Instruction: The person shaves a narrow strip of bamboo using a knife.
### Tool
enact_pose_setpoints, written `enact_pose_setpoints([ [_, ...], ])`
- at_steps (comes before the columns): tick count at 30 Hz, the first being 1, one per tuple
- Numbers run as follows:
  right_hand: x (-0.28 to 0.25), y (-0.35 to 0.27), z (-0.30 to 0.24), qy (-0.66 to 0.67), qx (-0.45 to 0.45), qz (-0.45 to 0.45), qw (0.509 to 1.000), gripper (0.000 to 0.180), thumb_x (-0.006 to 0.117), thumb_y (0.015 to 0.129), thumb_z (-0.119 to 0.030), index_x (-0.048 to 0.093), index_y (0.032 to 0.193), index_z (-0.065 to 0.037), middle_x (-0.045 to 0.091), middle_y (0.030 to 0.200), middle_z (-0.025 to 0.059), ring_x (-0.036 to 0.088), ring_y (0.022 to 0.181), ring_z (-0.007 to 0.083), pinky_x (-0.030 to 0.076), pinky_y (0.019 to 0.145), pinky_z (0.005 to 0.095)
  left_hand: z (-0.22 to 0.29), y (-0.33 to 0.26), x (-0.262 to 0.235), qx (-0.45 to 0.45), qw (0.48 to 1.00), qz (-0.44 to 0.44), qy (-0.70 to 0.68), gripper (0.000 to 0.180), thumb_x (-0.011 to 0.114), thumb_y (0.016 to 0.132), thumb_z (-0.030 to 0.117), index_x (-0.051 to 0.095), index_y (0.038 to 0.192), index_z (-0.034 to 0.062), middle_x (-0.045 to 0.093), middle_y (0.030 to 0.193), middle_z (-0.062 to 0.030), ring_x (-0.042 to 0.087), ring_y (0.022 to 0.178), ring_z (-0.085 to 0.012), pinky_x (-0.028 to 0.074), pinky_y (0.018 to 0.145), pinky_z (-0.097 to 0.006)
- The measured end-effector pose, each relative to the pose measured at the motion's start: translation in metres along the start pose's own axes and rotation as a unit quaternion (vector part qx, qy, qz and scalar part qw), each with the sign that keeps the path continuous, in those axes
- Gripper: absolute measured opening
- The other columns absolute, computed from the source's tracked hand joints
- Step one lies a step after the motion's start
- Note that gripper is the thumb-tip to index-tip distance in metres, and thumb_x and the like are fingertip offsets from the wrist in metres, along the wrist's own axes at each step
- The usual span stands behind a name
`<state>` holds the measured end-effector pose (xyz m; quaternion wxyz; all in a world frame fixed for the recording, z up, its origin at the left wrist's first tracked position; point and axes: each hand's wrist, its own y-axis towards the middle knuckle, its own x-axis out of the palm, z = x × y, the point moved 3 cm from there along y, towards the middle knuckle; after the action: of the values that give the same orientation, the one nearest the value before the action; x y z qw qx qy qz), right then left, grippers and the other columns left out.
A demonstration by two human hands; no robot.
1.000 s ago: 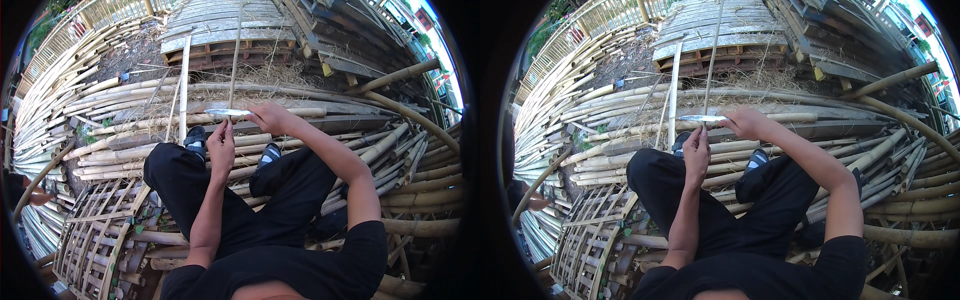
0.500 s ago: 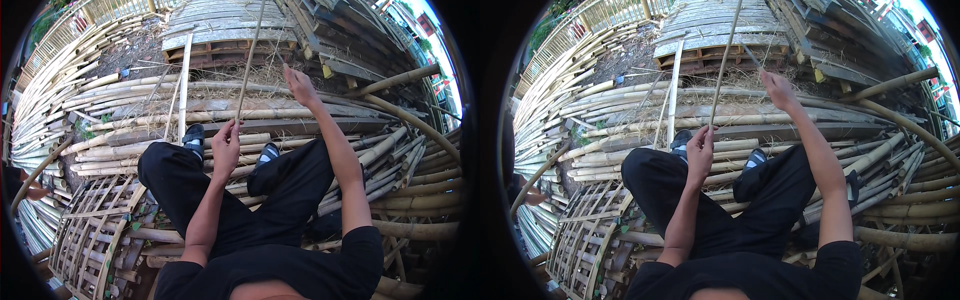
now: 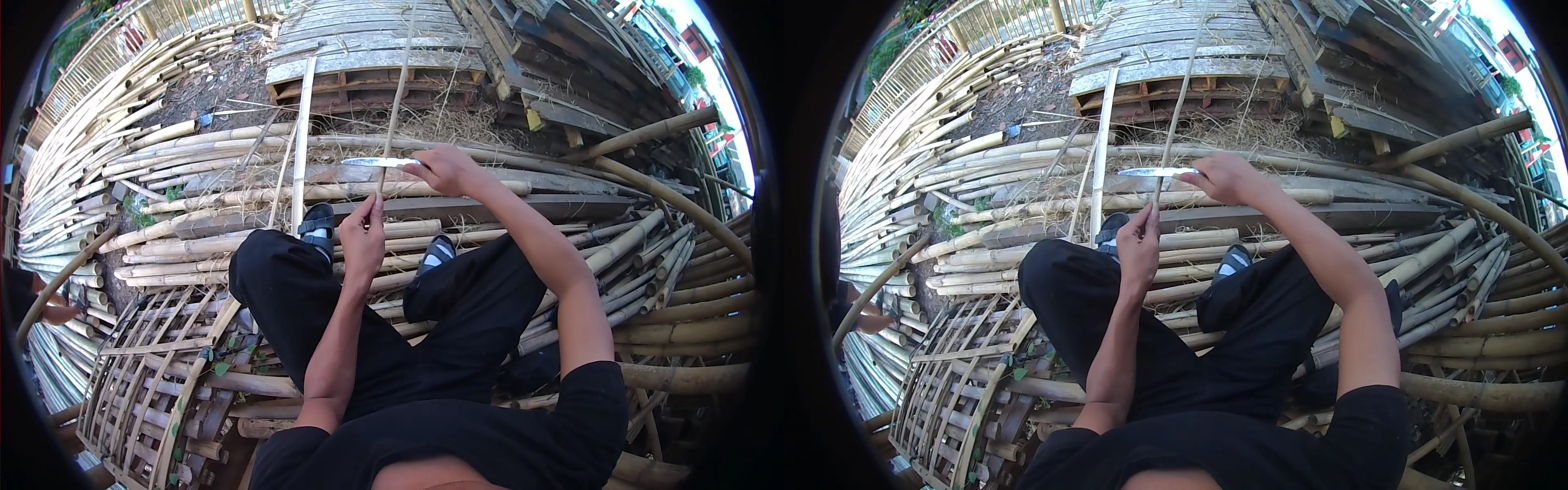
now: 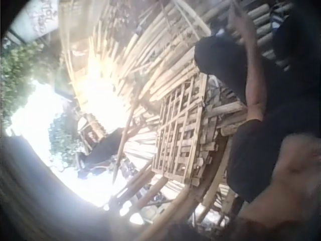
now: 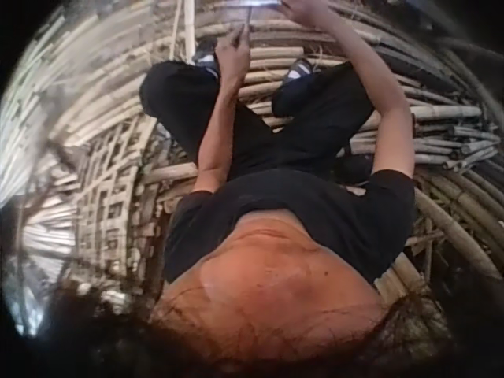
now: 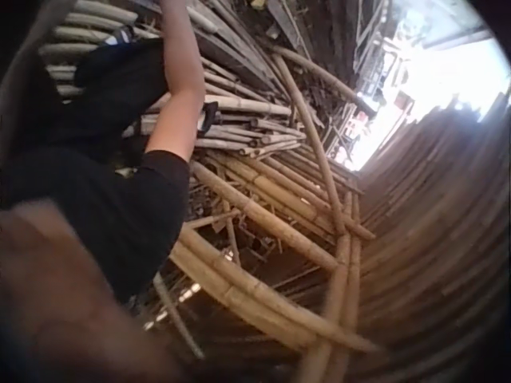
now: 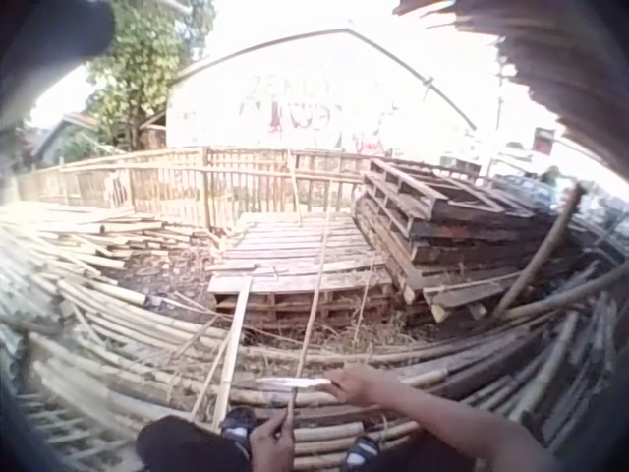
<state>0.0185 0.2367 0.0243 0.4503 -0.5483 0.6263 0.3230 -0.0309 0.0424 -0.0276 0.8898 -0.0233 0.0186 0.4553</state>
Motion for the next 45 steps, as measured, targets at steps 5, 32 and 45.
enact_pose_setpoints([
  [5,-0.026,0.008,0.109,0.051,0.173,0.158,0.971,0.053,0.042,0.099,-0.046,0.062,0.087,0.001,0.061,0.072,0.0231,0.059,0.073,0.0433,0.044,0.066,0.0491,-0.017,-0.012,0.003,-0.062,0.997,-0.048,-0.018,0.022,0.055,0.098,0.016,0.068,0.106,-0.0006,0.051,0.066,0.0036,0.035,0.058,-0.0019,0.028,0.049,-0.022],
  [32,-0.054,-0.008,0.114,0.067,0.201,0.238,0.948,0.058,0.040,0.099,-0.050,0.059,0.083,0.003,0.058,0.069,0.0217,0.057,0.066,0.0371,0.043,0.063,0.0450,0.007,-0.016,-0.004,0.062,0.995,0.027,0.073,0.021,0.058,0.095,0.008,0.065,0.108,-0.0063,0.065,0.073,-0.0119,0.049,0.064,-0.0048,0.043,0.058,-0.025],
  [45,-0.013,-0.014,0.016,0.198,0.155,0.160,0.955,0.053,0.043,0.100,-0.045,0.055,0.084,0.004,0.052,0.062,0.0176,0.045,0.059,0.0296,0.039,0.060,0.0412,0.010,-0.009,0.000,0.072,0.989,0.093,0.090,0.025,0.058,0.096,0.009,0.064,0.115,-0.0057,0.052,0.067,0.0022,0.043,0.061,-0.0024,0.037,0.053,-0.021],
])
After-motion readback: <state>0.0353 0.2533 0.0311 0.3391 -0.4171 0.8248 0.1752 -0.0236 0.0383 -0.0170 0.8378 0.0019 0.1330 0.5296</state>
